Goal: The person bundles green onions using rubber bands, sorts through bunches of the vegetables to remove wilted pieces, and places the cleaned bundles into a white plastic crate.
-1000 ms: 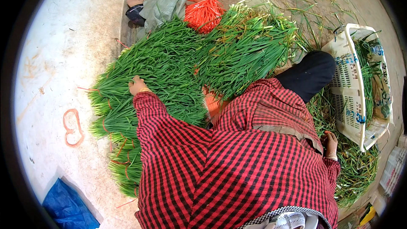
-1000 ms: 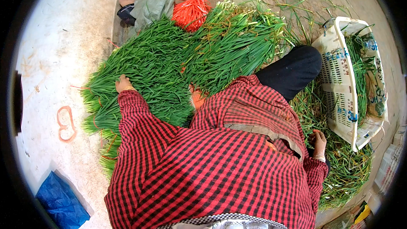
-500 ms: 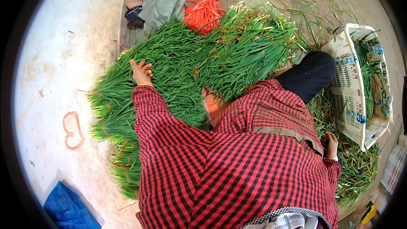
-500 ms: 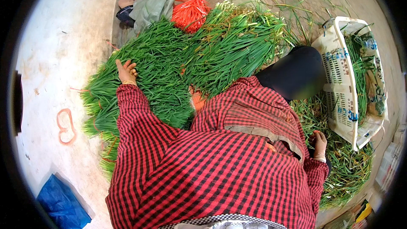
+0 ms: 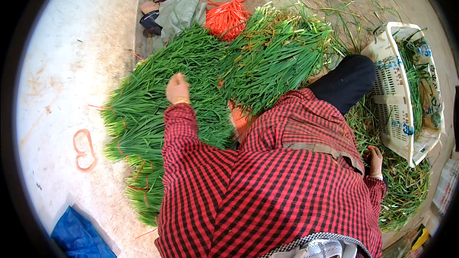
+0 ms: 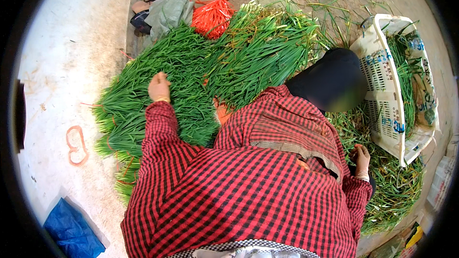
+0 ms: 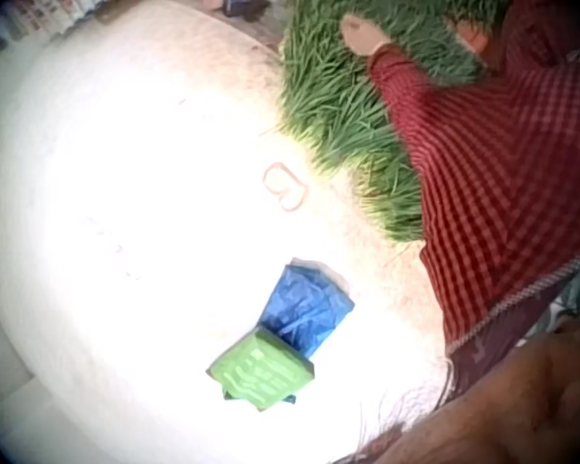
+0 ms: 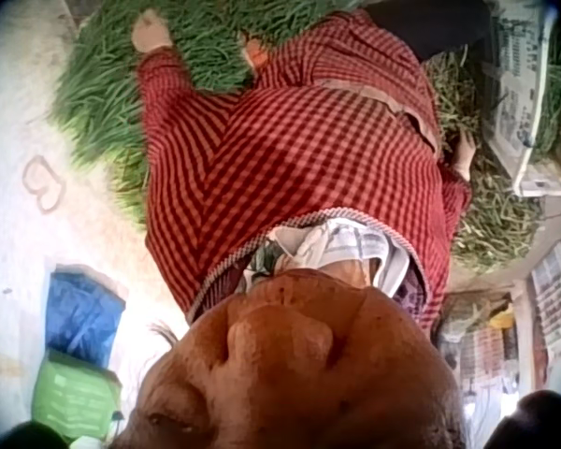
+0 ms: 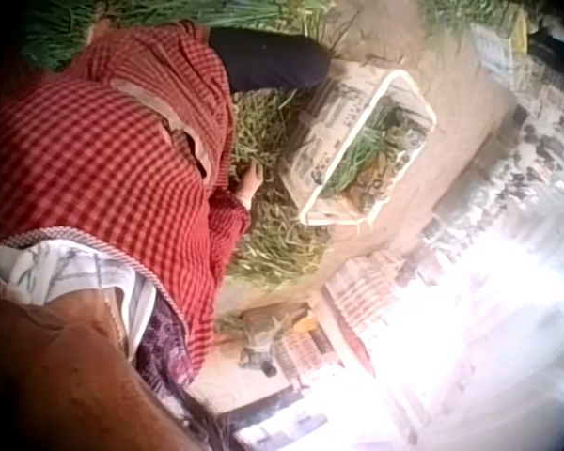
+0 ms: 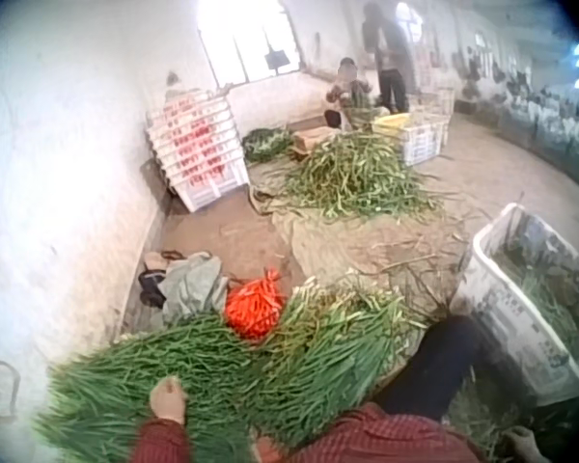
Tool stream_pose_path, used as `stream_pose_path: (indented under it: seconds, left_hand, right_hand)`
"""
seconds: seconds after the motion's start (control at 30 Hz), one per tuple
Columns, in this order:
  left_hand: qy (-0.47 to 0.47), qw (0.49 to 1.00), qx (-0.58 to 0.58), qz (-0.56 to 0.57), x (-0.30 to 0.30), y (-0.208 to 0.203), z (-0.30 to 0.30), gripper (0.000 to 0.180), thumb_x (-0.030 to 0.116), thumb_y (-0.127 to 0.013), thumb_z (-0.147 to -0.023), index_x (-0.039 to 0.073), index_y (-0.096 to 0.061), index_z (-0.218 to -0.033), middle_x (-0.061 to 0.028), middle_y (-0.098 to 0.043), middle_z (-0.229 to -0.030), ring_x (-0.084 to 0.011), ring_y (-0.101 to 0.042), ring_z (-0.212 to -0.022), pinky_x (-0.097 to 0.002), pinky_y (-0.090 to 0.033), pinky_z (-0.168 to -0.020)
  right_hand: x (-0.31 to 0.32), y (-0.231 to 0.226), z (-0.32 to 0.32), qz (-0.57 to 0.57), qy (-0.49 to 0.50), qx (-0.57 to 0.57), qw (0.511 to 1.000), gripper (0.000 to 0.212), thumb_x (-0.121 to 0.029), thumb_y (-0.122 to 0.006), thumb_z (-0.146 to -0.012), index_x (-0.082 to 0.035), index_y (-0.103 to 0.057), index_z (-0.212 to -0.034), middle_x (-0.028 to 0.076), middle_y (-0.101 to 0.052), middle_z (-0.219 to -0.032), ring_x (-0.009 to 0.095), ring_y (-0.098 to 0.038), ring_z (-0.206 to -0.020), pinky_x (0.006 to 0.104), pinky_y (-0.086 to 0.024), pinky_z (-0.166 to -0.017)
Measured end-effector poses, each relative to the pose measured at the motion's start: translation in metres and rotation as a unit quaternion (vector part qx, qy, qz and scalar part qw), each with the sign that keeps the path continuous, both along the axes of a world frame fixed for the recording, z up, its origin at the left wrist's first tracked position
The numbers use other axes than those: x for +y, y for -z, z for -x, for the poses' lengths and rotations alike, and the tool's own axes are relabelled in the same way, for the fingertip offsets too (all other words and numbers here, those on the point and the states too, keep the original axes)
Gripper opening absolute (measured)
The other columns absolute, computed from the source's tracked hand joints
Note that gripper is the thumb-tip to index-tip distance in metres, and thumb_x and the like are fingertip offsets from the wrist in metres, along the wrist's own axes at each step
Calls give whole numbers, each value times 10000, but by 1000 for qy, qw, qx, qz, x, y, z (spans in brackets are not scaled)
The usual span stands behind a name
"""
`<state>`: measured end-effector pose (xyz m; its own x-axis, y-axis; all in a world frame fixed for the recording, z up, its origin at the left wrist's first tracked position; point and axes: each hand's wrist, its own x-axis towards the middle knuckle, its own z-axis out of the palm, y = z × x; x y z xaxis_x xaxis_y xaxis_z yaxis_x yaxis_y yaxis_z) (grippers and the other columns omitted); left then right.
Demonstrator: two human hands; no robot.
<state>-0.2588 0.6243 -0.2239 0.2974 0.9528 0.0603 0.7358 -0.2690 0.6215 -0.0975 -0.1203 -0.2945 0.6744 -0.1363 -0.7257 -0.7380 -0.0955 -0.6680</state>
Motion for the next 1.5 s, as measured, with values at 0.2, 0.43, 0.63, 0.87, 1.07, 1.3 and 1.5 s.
stream_pose_path:
  seconds: [0.2,0.43,0.63,0.87,1.07,1.3,1.5]
  left_hand:
    - [358,880,-186,250,-147,-21,-181,248,234,-574,-966,31,-715,-949,-9,-650,-698,-65,-522,-586,-226,-410,-557]
    - [777,556,-126,265,-364,-114,-262,185,130,-587,-966,-20,-693,-983,-52,-669,-790,-90,-593,-681,-212,-456,-616]
    - [913,344,20,218,-507,-63,-234,738,-43,-640,-868,93,-307,-1512,-97,-501,-1351,-104,-562,-905,-229,-491,-764]
    - [941,236,181,162,-561,-3,-242,589,8,-614,-918,82,-398,-1460,-82,-530,-1291,-116,-577,-948,-244,-487,-802]
    - [873,326,326,162,-543,6,-269,421,51,-595,-949,0,-508,-1357,-67,-615,-1173,-121,-582,-1004,-254,-469,-885]
    - [833,352,402,143,-528,1,-262,393,8,-593,-942,-14,-531,-1330,-74,-632,-1184,-133,-601,-1065,-272,-475,-929]
    - [829,360,406,134,-539,-5,-252,390,11,-597,-941,-16,-533,-1325,-67,-639,-1154,-126,-600,-1028,-259,-476,-911]
  right_hand:
    - [-64,9,36,11,61,-131,989,205,-182,-607,-963,-61,-616,-1129,-23,-543,-763,79,-475,-606,249,-403,-546]
    - [-51,-138,128,81,380,-384,838,277,-137,-570,-976,-5,-604,-1217,59,-678,-974,102,-611,-802,229,-473,-718]
    - [-89,-81,399,278,706,-251,601,246,-173,-579,-956,-43,-637,-1157,70,-697,-964,133,-668,-804,263,-511,-699]
    - [97,145,545,94,797,115,586,281,-206,-644,-885,-48,-625,-1117,95,-683,-877,194,-669,-667,310,-522,-536]
    - [96,210,479,226,600,257,723,300,-227,-654,-855,-7,-694,-1055,148,-706,-872,243,-689,-752,359,-538,-672]
    - [60,276,476,174,488,319,794,327,-241,-620,-877,-36,-663,-1128,176,-694,-1085,318,-676,-975,401,-522,-862]
    - [66,287,479,148,645,197,724,304,-192,-616,-879,-3,-642,-1116,179,-700,-1041,320,-689,-920,412,-548,-804]
